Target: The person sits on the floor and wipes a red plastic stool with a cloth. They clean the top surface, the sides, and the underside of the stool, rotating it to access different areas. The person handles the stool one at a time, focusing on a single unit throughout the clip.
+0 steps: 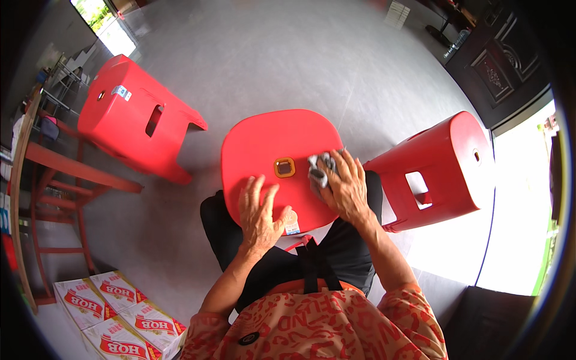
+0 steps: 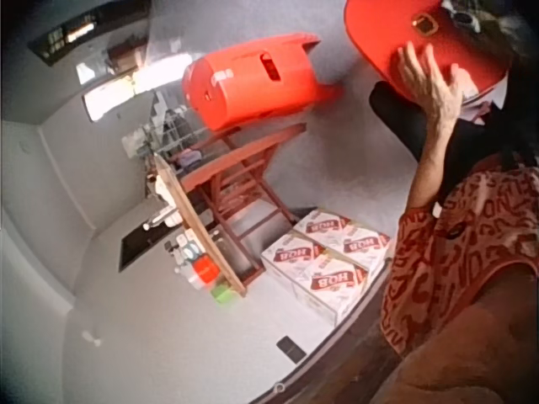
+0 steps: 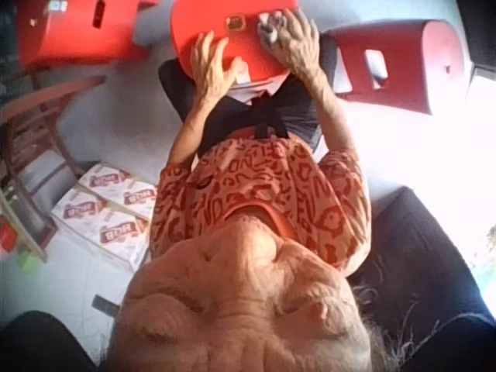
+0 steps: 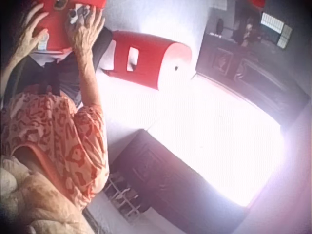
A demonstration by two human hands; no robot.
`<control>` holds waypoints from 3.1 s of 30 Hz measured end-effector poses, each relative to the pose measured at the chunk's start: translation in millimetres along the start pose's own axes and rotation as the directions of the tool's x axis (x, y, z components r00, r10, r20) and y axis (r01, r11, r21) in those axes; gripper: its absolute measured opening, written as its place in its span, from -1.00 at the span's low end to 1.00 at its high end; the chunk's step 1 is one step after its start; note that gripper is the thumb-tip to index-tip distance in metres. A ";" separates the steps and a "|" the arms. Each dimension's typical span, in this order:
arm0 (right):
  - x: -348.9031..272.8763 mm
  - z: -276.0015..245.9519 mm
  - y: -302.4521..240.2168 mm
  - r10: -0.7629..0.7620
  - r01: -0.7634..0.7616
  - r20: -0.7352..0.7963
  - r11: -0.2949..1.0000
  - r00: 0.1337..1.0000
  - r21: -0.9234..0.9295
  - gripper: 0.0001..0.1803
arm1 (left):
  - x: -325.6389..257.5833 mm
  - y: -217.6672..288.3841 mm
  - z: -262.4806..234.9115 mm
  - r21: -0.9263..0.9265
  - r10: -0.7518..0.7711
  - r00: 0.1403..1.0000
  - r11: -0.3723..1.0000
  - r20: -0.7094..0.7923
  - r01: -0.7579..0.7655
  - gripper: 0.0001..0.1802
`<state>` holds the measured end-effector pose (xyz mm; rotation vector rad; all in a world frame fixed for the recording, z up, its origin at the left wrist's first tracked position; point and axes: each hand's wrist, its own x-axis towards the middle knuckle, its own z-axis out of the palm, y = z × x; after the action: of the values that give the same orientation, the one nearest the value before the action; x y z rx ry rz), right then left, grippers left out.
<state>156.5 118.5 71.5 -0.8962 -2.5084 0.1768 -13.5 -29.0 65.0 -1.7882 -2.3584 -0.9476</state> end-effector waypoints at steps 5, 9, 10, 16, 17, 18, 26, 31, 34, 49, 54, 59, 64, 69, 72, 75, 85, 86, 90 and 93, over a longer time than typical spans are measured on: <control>-7.7 -14.3 -13.2 -0.102 0.101 0.162 0.995 0.982 0.017 -0.44 | 7.3 -31.6 -12.2 -0.067 -0.264 0.950 0.964 -0.164 0.256 -0.25; 26.4 0.9 -10.2 -0.134 0.129 0.154 0.991 0.979 0.037 -0.44 | 2.5 -69.7 2.3 -0.624 -0.619 0.774 0.553 0.136 0.552 -0.20; 38.6 7.3 -10.1 -0.138 0.134 0.155 0.990 0.978 0.035 -0.45 | -0.9 -74.2 5.9 -0.643 -0.617 0.774 0.536 0.145 0.547 -0.21; 111.6 55.4 -4.0 -0.104 0.104 0.036 0.995 0.994 0.000 -0.47 | 3.6 -71.7 10.9 -0.795 -0.612 0.769 0.366 0.184 0.483 -0.28; 121.5 61.3 -5.5 -0.049 0.051 0.065 0.998 0.997 -0.028 -0.46 | 2.7 -72.1 11.2 -0.810 -0.607 0.772 0.348 0.188 0.471 -0.29; 131.5 66.4 -6.3 -0.034 0.037 0.065 0.999 0.997 -0.039 -0.46 | 3.8 -71.7 11.3 -0.825 -0.597 0.779 0.331 0.192 0.457 -0.29; 107.2 60.3 -23.7 -0.203 0.202 0.068 0.979 0.977 0.016 -0.43 | 8.6 -72.6 12.5 -0.867 -0.607 0.757 0.215 0.241 0.449 -0.28; 58.3 29.1 -63.3 -0.340 0.325 0.247 0.940 0.907 0.100 -0.38 | 9.9 -68.9 9.5 -0.883 -0.588 0.781 0.230 0.210 0.410 -0.26; 48.7 32.2 -70.6 -0.394 0.362 0.256 0.918 0.883 0.164 -0.37 | 6.6 -72.2 10.0 -0.879 -0.564 0.805 0.271 0.185 0.392 -0.25; 158.4 94.3 -36.5 -0.124 0.121 0.113 0.992 0.986 0.026 -0.50 | 6.5 -65.1 4.9 -0.906 -0.591 0.777 0.176 0.214 0.384 -0.26; 170.8 105.3 -34.9 -0.098 0.097 0.117 0.995 0.988 0.013 -0.53 | 7.3 -65.5 5.9 -0.907 -0.594 0.782 0.198 0.190 0.371 -0.26; 125.6 81.7 -62.9 -0.273 0.268 0.100 0.961 0.957 0.063 -0.47 | 10.1 -62.9 0.0 -0.886 -0.610 0.767 0.224 0.198 0.406 -0.27; 76.9 50.7 -83.1 -0.327 0.301 0.208 0.942 0.922 0.147 -0.39 | 7.1 -71.1 11.4 -0.895 -0.638 0.753 0.229 0.159 0.383 -0.40; 39.5 34.5 -90.3 -0.418 0.367 0.260 0.903 0.870 0.225 -0.39 | 4.1 -75.2 12.8 -0.910 -0.607 0.783 0.237 0.135 0.340 -0.47; 50.7 36.7 -86.4 -0.422 0.369 0.290 0.903 0.859 0.221 -0.41 | 2.9 -73.7 14.5 -0.918 -0.600 0.786 0.214 0.147 0.335 -0.48; 70.2 54.0 -88.2 -0.392 0.356 0.202 0.914 0.897 0.194 -0.43 | 1.9 -74.0 14.3 -0.930 -0.580 0.804 0.207 0.134 0.304 -0.48; 152.2 105.9 -87.6 -0.234 0.224 0.116 0.970 0.965 0.092 -0.51 | 0.8 -72.6 15.8 -0.932 -0.594 0.794 0.201 0.128 0.301 -0.46; 158.5 109.7 -89.9 -0.198 0.190 0.118 0.979 0.973 0.076 -0.52 | 1.1 -73.1 15.3 -0.927 -0.594 0.794 0.213 0.129 0.310 -0.46; 155.9 110.3 -95.8 -0.195 0.189 0.089 0.979 0.977 0.073 -0.52 | -0.1 -76.2 18.3 -0.913 -0.602 0.786 0.227 0.141 0.338 -0.45; 137.6 101.2 -100.4 -0.305 0.296 0.057 0.947 0.951 0.129 -0.53 | 2.0 -75.2 17.7 -0.927 -0.616 0.778 0.206 0.127 0.314 -0.42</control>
<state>-41.1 130.1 62.4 -0.4585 -2.6356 0.2606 -74.8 -30.2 18.0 -0.6905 -2.2853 -2.8762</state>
